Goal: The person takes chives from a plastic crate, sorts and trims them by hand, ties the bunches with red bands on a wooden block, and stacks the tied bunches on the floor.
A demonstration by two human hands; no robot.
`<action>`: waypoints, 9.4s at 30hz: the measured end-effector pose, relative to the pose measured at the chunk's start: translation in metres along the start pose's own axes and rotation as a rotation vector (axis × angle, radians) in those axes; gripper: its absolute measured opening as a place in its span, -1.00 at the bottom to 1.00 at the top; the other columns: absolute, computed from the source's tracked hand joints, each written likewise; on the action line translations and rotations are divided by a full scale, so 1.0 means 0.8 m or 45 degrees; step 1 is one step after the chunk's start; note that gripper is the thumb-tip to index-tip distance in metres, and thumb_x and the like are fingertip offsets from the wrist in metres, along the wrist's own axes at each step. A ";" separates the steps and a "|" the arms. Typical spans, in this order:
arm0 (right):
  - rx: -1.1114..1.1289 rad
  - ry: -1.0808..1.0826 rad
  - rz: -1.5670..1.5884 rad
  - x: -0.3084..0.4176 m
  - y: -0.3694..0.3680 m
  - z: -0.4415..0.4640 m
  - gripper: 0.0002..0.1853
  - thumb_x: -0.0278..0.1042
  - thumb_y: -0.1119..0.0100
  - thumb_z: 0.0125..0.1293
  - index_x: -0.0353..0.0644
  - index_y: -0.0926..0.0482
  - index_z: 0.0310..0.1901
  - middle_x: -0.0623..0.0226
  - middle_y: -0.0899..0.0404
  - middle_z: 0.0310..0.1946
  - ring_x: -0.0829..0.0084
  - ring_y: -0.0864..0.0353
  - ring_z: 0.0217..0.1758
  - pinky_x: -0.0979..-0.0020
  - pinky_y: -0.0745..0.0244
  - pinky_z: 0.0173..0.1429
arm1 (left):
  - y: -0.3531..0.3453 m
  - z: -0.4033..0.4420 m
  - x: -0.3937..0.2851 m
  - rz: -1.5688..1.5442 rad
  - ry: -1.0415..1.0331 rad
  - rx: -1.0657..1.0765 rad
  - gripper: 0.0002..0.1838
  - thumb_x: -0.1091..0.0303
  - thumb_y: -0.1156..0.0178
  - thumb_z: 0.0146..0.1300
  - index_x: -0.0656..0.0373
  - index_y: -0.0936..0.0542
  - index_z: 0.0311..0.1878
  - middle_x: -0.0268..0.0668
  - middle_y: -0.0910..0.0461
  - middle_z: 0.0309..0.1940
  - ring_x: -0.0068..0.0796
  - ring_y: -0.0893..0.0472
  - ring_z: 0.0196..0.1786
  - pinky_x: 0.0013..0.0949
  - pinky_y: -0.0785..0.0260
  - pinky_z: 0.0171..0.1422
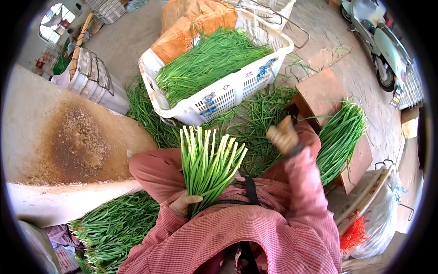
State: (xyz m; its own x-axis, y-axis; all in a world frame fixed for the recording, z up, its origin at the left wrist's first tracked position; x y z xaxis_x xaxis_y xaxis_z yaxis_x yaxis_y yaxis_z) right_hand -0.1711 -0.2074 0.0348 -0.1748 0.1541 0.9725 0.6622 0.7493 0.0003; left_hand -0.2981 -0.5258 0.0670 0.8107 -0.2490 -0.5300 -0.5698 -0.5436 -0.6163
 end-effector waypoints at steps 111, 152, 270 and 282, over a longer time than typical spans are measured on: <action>0.710 0.479 0.107 0.052 -0.148 0.011 -0.52 -0.24 0.02 0.23 -0.19 -0.20 0.16 0.19 -0.32 0.07 0.34 -0.30 0.12 0.35 -0.19 0.18 | -0.080 0.109 -0.104 0.447 0.252 0.327 -0.74 0.55 -0.25 -0.10 0.30 -0.50 -0.25 -0.15 -0.56 -0.48 -0.39 -0.58 -0.43 -0.39 -0.46 -0.33; 0.438 0.789 -0.440 0.046 -0.134 -0.041 -0.64 -0.52 -0.12 0.06 -0.23 -0.44 -0.03 0.17 -0.48 -0.08 0.35 -0.44 0.02 0.43 -0.28 0.10 | -0.071 0.083 0.001 3.093 -1.001 0.517 -0.92 0.29 -0.05 -0.11 -0.03 -0.46 -0.47 -0.46 -0.44 -0.50 -0.47 -0.45 -0.26 -0.43 -0.20 -0.03; 0.228 0.746 0.020 0.128 -0.024 -0.032 -0.75 -0.57 -0.01 0.16 -0.27 -0.47 -0.09 0.23 -0.50 -0.52 0.43 -0.50 -0.53 0.51 -0.42 -0.47 | -0.160 0.200 -0.066 -0.175 -0.255 0.410 -0.40 0.39 -0.23 -0.12 0.21 -0.30 0.08 -0.24 -0.49 -0.21 -0.37 -0.50 -0.14 -0.32 -0.35 0.03; 0.251 0.179 -0.091 0.099 -0.005 0.069 -0.92 -0.48 -0.08 0.15 -0.30 -0.53 -0.38 0.42 -0.47 -0.56 0.63 -0.39 -0.58 0.61 -0.34 -0.49 | -0.147 0.221 -0.078 -0.109 -0.148 0.440 -0.41 0.36 -0.25 -0.14 0.24 -0.34 0.04 -0.27 -0.48 -0.36 -0.43 -0.46 -0.31 -0.39 -0.31 -0.16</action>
State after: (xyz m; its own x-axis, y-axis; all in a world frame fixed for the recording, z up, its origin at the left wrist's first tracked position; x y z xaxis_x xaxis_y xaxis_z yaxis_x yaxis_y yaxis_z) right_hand -0.2279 -0.1624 0.0988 -0.1038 0.0157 0.9945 0.4946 0.8683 0.0380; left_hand -0.3053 -0.3044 0.0696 0.8480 -0.1106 -0.5183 -0.5284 -0.2506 -0.8111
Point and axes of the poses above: each hand's wrist, its own z-axis towards the middle knuckle, its own y-axis out of the back of the hand, x = y × z, the point moved 1 cm from there along z, towards the middle knuckle
